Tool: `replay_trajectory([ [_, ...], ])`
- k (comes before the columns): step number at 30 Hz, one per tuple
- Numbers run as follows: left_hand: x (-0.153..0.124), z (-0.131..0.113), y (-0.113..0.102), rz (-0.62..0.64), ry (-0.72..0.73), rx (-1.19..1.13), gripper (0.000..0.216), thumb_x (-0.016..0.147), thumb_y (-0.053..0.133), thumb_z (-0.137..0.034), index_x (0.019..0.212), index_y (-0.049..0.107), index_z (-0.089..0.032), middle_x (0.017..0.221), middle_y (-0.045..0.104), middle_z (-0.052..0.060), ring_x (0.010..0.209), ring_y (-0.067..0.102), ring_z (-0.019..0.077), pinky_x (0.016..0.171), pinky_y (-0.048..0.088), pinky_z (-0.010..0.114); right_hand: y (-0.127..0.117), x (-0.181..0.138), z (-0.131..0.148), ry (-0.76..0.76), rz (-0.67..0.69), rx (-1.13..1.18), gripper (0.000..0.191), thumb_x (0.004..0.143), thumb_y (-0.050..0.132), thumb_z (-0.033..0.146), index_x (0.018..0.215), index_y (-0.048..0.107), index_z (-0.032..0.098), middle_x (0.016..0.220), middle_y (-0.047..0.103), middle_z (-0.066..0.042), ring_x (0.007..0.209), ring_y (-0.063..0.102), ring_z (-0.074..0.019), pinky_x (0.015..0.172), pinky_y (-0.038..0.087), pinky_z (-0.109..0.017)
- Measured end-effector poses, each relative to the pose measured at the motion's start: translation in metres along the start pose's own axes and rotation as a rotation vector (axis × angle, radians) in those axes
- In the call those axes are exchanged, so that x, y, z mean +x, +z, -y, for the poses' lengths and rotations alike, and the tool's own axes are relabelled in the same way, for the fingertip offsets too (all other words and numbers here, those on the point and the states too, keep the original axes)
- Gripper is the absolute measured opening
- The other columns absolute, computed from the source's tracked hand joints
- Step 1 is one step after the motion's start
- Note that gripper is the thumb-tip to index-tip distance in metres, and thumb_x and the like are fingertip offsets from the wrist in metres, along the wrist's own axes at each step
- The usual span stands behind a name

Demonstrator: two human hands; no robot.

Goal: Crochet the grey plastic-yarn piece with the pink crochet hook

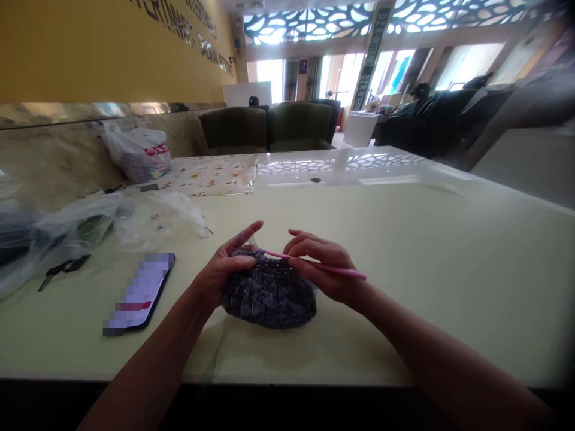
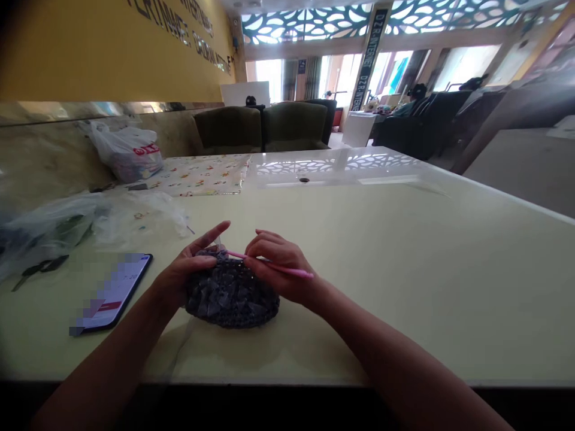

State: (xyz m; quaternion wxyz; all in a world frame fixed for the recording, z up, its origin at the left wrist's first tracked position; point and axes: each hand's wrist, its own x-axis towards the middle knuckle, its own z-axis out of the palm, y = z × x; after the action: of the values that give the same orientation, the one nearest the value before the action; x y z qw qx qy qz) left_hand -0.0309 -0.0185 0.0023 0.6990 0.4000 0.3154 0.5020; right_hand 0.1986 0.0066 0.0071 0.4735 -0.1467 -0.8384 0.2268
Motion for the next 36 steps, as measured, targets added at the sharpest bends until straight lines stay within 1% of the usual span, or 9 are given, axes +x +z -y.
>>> replay_trajectory([
  [6,0.002,-0.001,0.000,0.004,-0.024,0.058,0.064,0.067,0.078,-0.012,0.130,0.067,-0.022,0.083,0.068,0.000,0.074,0.064,0.0119,0.071,0.053,0.020,-0.021,0.006,-0.002,0.277,0.086,0.294,0.012,0.093,0.062,0.025,0.084,0.068,0.018,0.087,0.070,-0.003,0.086,0.065,-0.0160,0.092,0.052,-0.037],
  [10,0.004,0.002,0.001,-0.010,-0.032,0.109,0.062,0.065,0.081,-0.013,0.124,0.070,-0.022,0.083,0.068,0.000,0.073,0.064,0.0114,0.069,0.053,0.019,-0.019,0.007,0.000,0.357,0.078,0.450,0.014,0.093,0.060,0.022,0.085,0.069,0.015,0.086,0.069,-0.004,0.086,0.064,-0.0151,0.083,0.052,-0.032],
  [14,0.006,0.009,0.002,-0.005,-0.064,0.143,0.061,0.064,0.083,-0.013,0.123,0.071,-0.025,0.084,0.071,-0.001,0.073,0.065,0.0114,0.070,0.053,0.019,-0.002,0.005,0.000,0.345,0.060,0.466,0.010,0.090,0.065,0.023,0.085,0.067,0.015,0.086,0.066,-0.002,0.080,0.060,-0.0120,0.074,0.049,-0.027],
  [18,0.005,0.017,0.005,0.006,-0.095,0.186,0.063,0.063,0.086,-0.018,0.123,0.070,-0.028,0.097,0.076,0.003,0.084,0.070,0.0174,0.077,0.056,0.025,0.010,0.001,-0.004,0.201,0.036,0.330,0.011,0.091,0.065,0.023,0.083,0.065,0.016,0.088,0.062,-0.001,0.079,0.058,-0.0103,0.072,0.045,-0.024],
  [23,0.003,0.021,0.009,-0.089,0.060,0.324,0.022,0.078,0.079,-0.038,0.092,0.074,-0.021,0.073,0.068,-0.001,0.064,0.060,0.0094,0.057,0.048,0.016,-0.001,0.004,-0.006,0.240,0.125,0.249,0.014,0.089,0.068,0.028,0.087,0.066,0.015,0.079,0.061,0.001,0.073,0.055,-0.0099,0.068,0.044,-0.023],
  [26,0.005,0.017,0.005,-0.164,0.130,0.349,0.027,0.081,0.075,-0.042,0.077,0.067,-0.017,0.065,0.059,-0.003,0.051,0.048,0.0060,0.047,0.039,0.015,-0.019,0.009,-0.013,0.370,0.254,0.362,0.018,0.085,0.072,0.025,0.100,0.068,0.015,0.087,0.068,-0.001,0.083,0.062,-0.0125,0.077,0.049,-0.026],
  [29,0.007,0.009,-0.002,-0.159,0.226,0.275,0.029,0.079,0.077,-0.042,0.076,0.064,-0.016,0.067,0.058,-0.002,0.056,0.049,0.0079,0.050,0.043,0.017,-0.032,0.011,-0.026,0.490,0.213,0.397,0.020,0.096,0.056,0.025,0.107,0.068,0.014,0.098,0.072,-0.006,0.091,0.066,-0.0134,0.084,0.051,-0.028],
  [33,0.007,0.001,-0.007,-0.097,0.339,0.198,0.032,0.078,0.078,-0.044,0.072,0.063,-0.017,0.063,0.053,-0.003,0.060,0.051,0.0100,0.057,0.048,0.021,-0.027,0.010,-0.034,0.712,0.159,0.406,0.026,0.100,0.046,0.023,0.108,0.068,0.012,0.109,0.070,-0.010,0.066,0.058,-0.0062,0.060,0.047,-0.020],
  [36,0.006,-0.001,-0.010,-0.082,0.396,0.215,0.032,0.078,0.077,-0.045,0.071,0.062,-0.018,0.061,0.052,-0.003,0.061,0.051,0.0109,0.064,0.051,0.025,-0.020,0.008,-0.031,0.808,0.153,0.492,0.026,0.099,0.046,0.021,0.107,0.069,0.013,0.095,0.071,-0.005,0.044,0.039,-0.0016,0.043,0.033,-0.019],
])
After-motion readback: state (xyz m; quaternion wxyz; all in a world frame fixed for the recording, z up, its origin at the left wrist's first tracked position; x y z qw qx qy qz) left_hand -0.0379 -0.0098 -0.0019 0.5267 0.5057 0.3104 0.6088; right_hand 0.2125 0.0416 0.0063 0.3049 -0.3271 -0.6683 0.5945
